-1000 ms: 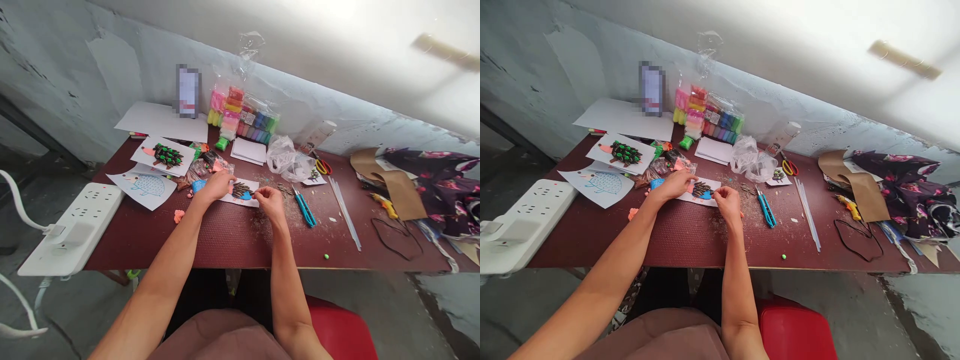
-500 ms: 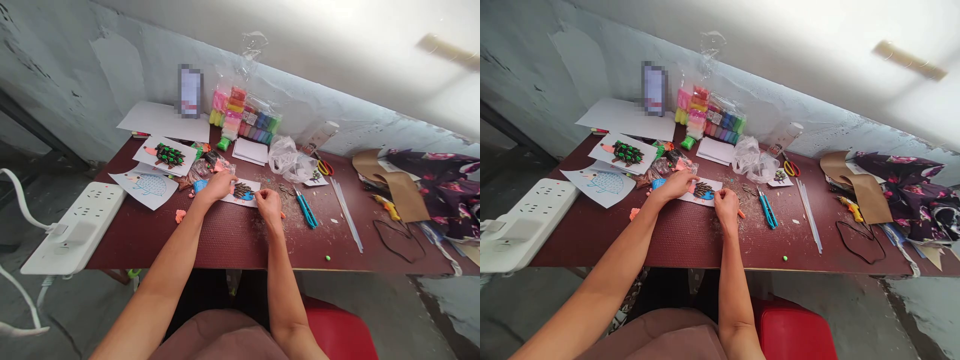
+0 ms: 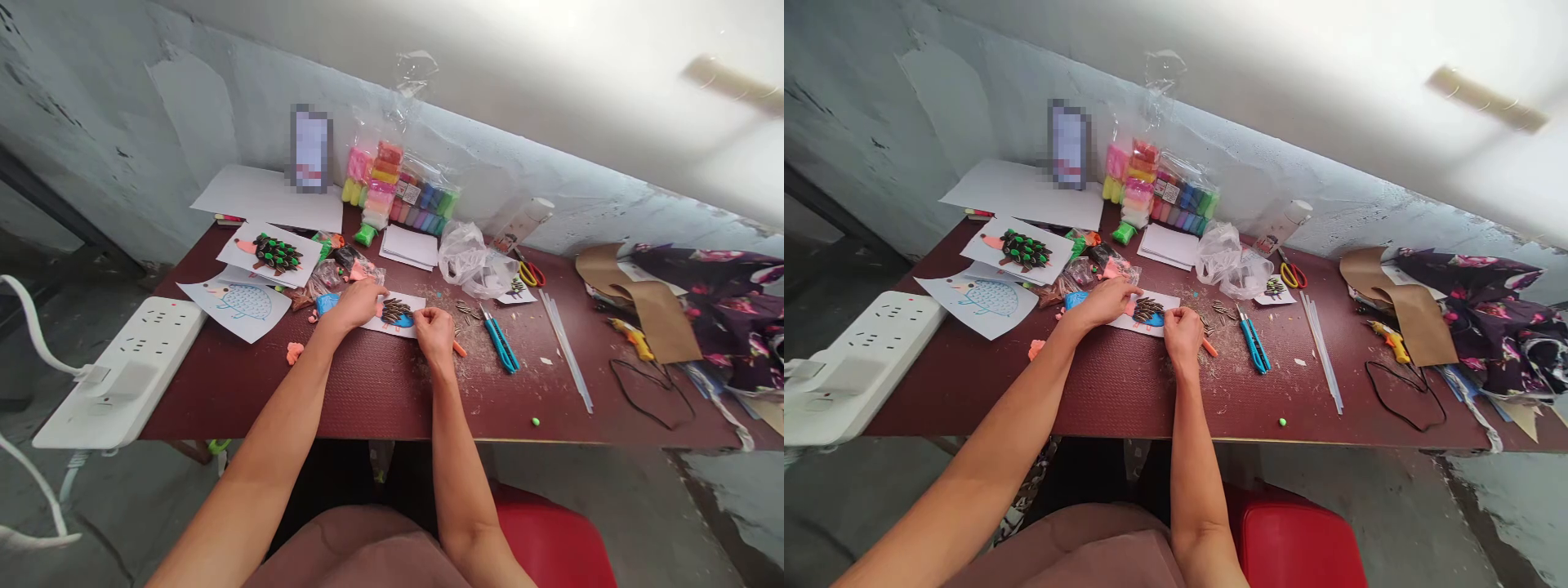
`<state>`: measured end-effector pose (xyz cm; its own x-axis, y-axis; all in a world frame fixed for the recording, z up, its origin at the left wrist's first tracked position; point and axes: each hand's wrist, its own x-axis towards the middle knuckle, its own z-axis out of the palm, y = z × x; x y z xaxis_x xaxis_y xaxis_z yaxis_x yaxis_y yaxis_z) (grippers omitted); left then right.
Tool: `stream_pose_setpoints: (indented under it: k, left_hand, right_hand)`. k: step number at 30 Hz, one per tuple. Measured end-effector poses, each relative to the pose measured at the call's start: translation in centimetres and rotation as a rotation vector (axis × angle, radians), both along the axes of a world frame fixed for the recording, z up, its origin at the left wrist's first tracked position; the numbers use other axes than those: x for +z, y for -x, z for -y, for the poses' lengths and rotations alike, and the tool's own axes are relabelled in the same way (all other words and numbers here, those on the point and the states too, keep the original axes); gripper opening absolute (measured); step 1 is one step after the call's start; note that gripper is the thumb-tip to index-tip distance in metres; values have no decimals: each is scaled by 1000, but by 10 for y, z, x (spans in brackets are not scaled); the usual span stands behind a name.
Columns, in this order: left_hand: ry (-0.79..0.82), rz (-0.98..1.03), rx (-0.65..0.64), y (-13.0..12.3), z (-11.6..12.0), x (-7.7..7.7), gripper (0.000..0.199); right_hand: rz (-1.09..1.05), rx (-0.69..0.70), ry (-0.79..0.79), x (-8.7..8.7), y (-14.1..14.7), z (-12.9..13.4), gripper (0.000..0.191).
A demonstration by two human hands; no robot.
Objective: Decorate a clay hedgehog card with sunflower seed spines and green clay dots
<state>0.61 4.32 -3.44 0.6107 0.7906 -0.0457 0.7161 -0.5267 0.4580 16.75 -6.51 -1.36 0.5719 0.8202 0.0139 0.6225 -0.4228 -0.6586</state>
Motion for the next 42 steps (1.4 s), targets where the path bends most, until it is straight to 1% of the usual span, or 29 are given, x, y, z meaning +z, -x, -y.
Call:
stream_pose_setpoints:
  k: [9,16,24,28,31,33,38,42]
  left_hand:
    - [1,-12,4,-1,0,1,42]
    - [6,-7,1,0,1,1,43]
    - [-15,30,-1,0,-1,-4,41]
    - [-8,20,4,0,-1,-3,43]
    - [-1,8,-3,0,-1,-2,44]
    - [3,7,-8,0,-1,-2,44]
    - [-7,18,5,0,-1,-4,43]
    - [-8,18,-2,0,0,-2,45]
  right_hand:
    - [155,1,121,5,9,0,27]
    - [186,18,234,12,12,-4,27]
    - [195,22,213,9,11,-5,24]
    - [164,15,187,11,11,-2,22]
    - [148,1,164,17,4,2,23]
    - [185,-37,166,22,-7,6,25]
    - [319,-158,302,29,-40,13,28]
    - [342,-167,384,25,-54,12,27]
